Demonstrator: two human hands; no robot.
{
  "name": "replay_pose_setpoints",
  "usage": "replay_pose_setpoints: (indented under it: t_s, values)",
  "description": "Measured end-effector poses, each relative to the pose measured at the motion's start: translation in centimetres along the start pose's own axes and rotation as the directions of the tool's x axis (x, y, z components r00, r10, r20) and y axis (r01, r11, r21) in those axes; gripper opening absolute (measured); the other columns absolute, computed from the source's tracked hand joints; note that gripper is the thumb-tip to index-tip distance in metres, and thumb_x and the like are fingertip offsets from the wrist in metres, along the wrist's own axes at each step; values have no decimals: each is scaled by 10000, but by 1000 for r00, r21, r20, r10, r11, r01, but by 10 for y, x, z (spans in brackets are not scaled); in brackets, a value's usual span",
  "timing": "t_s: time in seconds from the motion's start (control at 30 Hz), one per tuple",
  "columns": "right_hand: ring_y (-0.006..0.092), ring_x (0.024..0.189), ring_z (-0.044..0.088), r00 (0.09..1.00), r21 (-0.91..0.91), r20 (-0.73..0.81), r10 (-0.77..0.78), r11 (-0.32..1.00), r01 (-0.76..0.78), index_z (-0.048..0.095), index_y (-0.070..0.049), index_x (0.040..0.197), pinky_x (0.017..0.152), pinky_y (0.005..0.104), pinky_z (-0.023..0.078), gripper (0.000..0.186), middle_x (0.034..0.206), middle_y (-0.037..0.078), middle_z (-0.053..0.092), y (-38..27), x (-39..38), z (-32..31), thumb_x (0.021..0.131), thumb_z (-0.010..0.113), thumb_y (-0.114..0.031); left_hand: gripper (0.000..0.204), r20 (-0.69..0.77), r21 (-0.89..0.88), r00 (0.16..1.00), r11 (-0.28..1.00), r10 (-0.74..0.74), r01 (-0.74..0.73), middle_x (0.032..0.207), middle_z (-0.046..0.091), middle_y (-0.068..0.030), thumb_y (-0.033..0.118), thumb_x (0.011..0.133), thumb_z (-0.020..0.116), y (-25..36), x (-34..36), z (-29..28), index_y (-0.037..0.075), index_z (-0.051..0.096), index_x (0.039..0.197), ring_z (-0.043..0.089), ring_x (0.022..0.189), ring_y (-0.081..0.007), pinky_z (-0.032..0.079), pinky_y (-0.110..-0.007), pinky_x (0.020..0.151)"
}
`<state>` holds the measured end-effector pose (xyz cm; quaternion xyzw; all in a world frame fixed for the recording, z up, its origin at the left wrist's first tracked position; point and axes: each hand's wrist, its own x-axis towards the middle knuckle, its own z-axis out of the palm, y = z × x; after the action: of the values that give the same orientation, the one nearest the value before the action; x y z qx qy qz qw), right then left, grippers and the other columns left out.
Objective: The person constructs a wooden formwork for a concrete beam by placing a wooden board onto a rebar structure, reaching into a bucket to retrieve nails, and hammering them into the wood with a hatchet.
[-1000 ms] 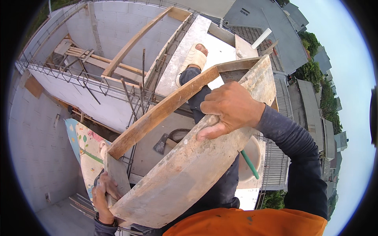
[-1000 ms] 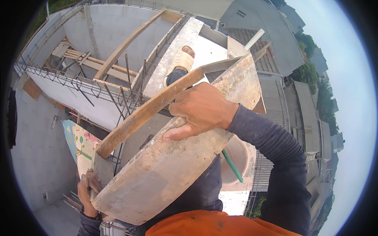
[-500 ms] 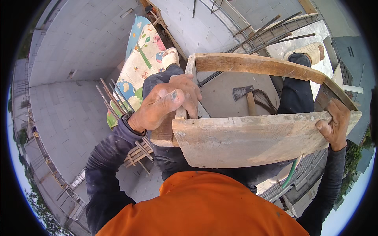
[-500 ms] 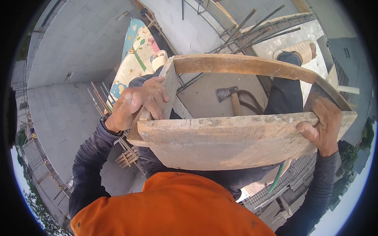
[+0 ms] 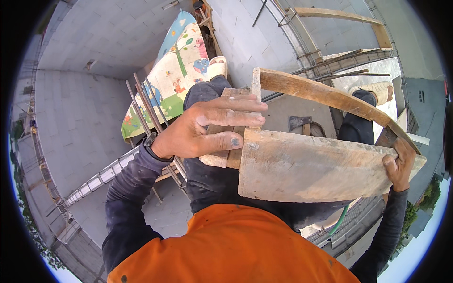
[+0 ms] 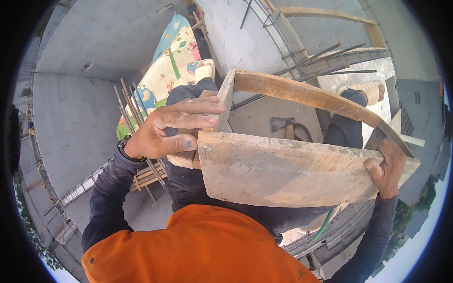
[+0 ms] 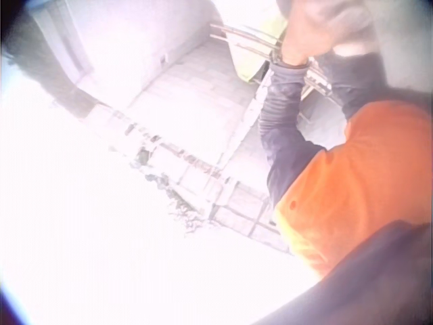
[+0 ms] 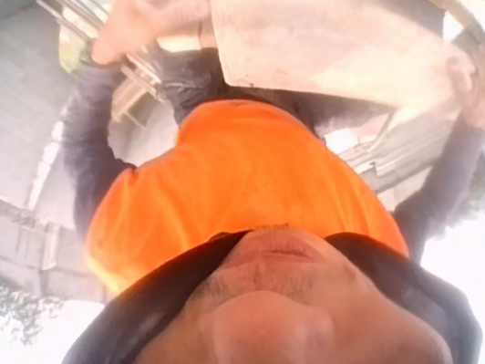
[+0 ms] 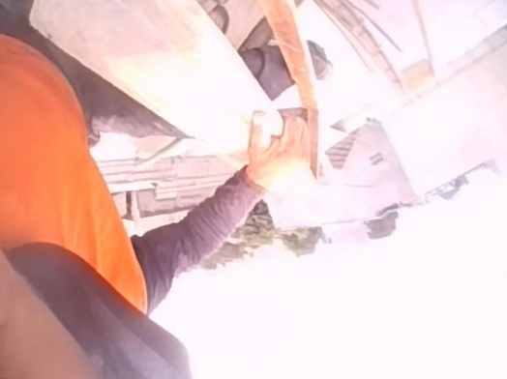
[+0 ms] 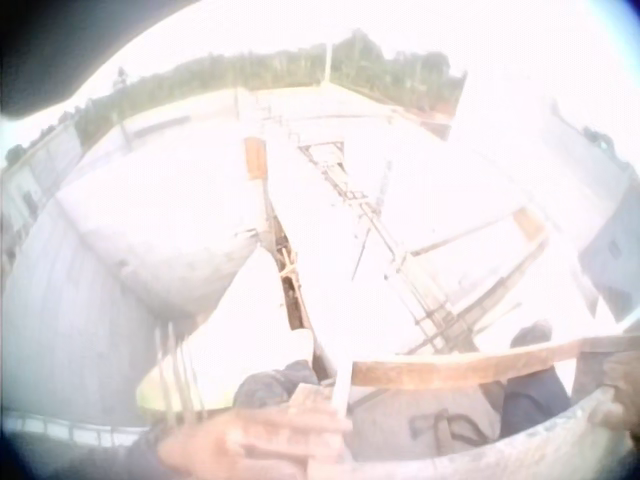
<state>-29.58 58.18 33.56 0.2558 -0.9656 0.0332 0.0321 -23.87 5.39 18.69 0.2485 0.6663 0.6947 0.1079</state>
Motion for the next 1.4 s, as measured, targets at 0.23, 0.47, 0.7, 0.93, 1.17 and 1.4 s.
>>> replay_pose_setpoints:
  t_s: [0.23,0.47,0.7,0.93,1.17,1.4]
  values:
    - [310,647,357,1000,55,-12,11,998,-11,423,1,752,603,447,300,878,719,128,329,-3,1,2,914,577,-849,440,-2,29,996,995,92,-91,1436,714,-98,288,899,829,-17,2,-1,156,792,1317,522,1479,-383,348,-553,1271]
    - [263,681,373,998,-5,56,23,1000,-23,427,1,788,627,418,311,867,750,113,352,9,-4,-1,944,516,-847,429,84,-35,996,999,7,-4,1456,698,-74,312,914,826,-16,13,-10,158,794,1313,529,1473,-327,379,-489,1261]
    - [270,684,348,999,17,22,35,999,-36,399,8,790,624,428,305,877,755,113,311,14,-8,2,939,537,-845,441,189,-8,977,995,97,-98,1405,703,-35,359,929,819,-26,26,-15,159,794,1321,561,1384,-277,431,-450,1200]
    - [247,685,373,998,56,-35,48,997,-46,427,8,787,619,418,323,880,745,93,347,15,-10,7,932,549,-851,391,123,-119,986,988,109,-94,1278,752,-34,347,884,865,-40,28,-10,178,839,1236,639,1245,-242,485,-403,1134]
    - [275,688,416,998,-25,-67,16,1000,-17,503,31,834,635,425,368,849,746,132,406,28,-10,6,954,538,-808,373,69,-133,974,969,217,-206,1276,762,-60,351,949,810,-44,29,-8,184,821,1283,660,1228,-251,497,-394,1120]
    - [252,686,381,998,-19,-45,43,999,-44,448,27,824,627,421,341,800,738,121,366,31,3,1,972,550,-752,363,8,-144,977,967,213,-210,1274,762,-65,363,993,767,-51,35,-9,163,815,1292,664,1239,-249,495,-390,1125]
